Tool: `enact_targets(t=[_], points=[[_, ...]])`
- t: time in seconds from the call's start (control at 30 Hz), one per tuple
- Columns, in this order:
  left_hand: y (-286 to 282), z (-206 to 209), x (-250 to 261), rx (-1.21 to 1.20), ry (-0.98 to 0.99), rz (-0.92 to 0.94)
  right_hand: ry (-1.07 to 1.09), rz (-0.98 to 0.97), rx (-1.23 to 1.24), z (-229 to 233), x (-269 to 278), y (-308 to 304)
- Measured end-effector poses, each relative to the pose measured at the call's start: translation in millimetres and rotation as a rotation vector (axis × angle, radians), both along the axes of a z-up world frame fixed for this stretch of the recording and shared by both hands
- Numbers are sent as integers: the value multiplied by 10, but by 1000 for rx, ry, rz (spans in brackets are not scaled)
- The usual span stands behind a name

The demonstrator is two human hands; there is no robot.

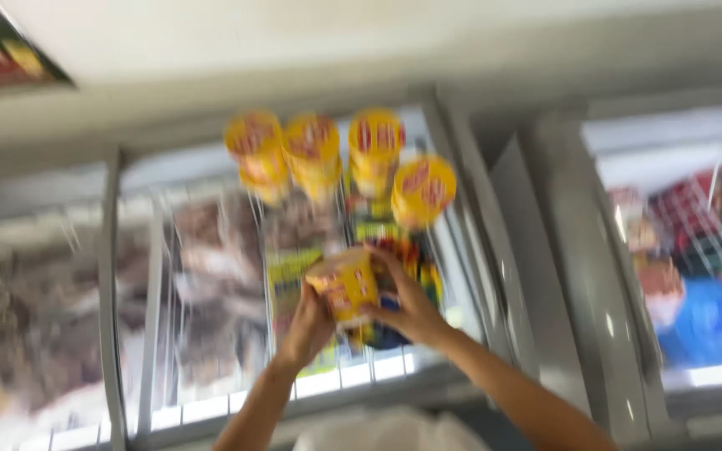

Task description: The recorder wipes cup noodles with a colorful rag and organizes them onto a grocery store shelf.

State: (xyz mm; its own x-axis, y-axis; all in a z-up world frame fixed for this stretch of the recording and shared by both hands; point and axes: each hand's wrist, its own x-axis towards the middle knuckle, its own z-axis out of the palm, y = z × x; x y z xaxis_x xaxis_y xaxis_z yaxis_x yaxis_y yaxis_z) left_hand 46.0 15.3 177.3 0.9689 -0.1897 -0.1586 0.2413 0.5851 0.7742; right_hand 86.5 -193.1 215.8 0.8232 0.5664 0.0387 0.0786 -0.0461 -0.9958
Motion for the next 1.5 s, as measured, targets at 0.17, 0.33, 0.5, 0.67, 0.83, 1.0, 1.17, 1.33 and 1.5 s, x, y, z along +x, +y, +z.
enact_targets(t=[0.17, 0.33, 0.5, 0.67, 0.83, 1.0, 1.17, 1.33, 1.5], points=[[-106, 1352, 867, 353, -595, 183, -337, -41, 248, 1064, 768, -59], [-116, 2575, 1765, 653, -1021, 488, -696, -168, 390, 2490, 1525, 38], [-87, 3612, 2469, 1140, -1335, 975, -1417, -494, 283, 3822, 2614, 372], [-225, 3828, 3183, 1678, -1309, 1032, -1494, -714, 173, 4419, 3531, 957], [-350, 3838, 3398, 1866, -1276, 1048, -1288, -858, 46, 4516, 4204, 1330], [-381, 3860, 3362, 1996, -1080, 949, -1190, -916, -143, 4562, 4772, 1467], [-396, 3890, 3271, 2022, -1034, 879, -1183, -879, -305, 4535, 5159, 1458], [-416, 3945, 3207, 2014, -962, 788, -1086, -942, -436, 4548, 5112, 1395], [-415, 3938, 3210, 1979, -969, 814, -1286, -817, -300, 4386, 5306, 1348]])
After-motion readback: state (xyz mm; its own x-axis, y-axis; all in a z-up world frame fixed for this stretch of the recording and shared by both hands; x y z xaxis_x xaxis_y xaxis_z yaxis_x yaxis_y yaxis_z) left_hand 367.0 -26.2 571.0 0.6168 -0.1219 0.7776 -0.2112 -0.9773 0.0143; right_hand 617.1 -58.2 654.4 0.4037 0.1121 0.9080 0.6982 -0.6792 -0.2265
